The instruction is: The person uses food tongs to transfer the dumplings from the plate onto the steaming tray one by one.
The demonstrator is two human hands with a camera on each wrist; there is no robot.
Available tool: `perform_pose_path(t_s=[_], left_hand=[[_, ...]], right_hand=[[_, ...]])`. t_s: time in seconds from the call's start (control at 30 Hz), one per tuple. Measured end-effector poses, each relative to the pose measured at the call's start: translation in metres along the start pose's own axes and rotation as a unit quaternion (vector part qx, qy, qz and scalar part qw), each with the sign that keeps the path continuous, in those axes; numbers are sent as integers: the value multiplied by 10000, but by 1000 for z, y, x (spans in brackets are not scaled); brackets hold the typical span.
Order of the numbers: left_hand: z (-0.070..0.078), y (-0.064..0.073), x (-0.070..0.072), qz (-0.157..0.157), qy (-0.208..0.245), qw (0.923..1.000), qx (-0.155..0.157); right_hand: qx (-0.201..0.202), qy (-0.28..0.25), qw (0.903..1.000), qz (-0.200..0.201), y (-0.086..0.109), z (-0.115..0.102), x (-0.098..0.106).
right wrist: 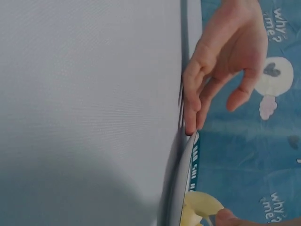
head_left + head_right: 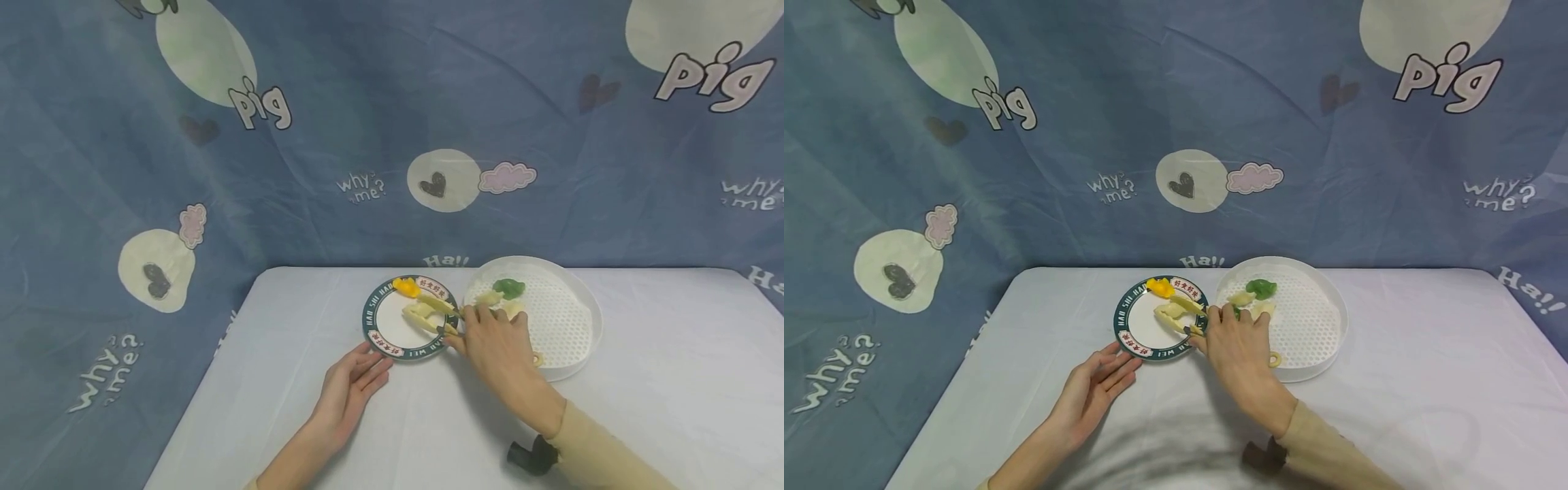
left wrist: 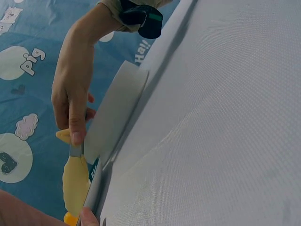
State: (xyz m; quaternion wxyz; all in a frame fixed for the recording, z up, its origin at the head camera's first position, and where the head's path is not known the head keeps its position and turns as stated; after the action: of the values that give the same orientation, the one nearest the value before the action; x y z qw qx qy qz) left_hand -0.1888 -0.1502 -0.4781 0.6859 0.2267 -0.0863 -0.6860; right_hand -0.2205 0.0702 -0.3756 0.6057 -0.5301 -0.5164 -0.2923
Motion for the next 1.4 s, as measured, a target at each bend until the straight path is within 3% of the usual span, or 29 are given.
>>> perform_pose_path(t_s=[0.27,0.53,0.7,0.9,1.03,1.4], left_hand=[[0,1,0,-10,7,10000,-35],[0,1,-1,-50,7,10000,-33],[-1,0,-1,-55,56,10000,-31],[-1,0,0,-30,74,10000,-7],[-1,0,0,-7,72,10000,5],[-1,-1,0,-28,-5,10000,-15]], right_hand=[[31,123,9998,155,-1,3,-4],[-88,-24,9999,-114,0,7,-3],[-230,-139,9994,-231,2,12,6],[-212,-15,9997,-101,9,22,23],[-217,48,9998,13,14,33,34],[-676,-108,9975,-190,28,88,54]])
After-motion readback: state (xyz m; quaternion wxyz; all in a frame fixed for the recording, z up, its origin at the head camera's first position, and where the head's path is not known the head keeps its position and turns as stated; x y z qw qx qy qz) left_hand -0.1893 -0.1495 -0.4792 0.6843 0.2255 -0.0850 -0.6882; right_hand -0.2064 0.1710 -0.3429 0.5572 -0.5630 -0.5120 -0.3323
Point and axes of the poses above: each hand's wrist, its own y-axis away from the middle knuckle, its own x-axis out of the back of the hand, z = x × y, the point moved 9 cm from there along -y, towards the middle knuckle, and after that the axes turned 5 degrees about -y, right-handed, at the moved point
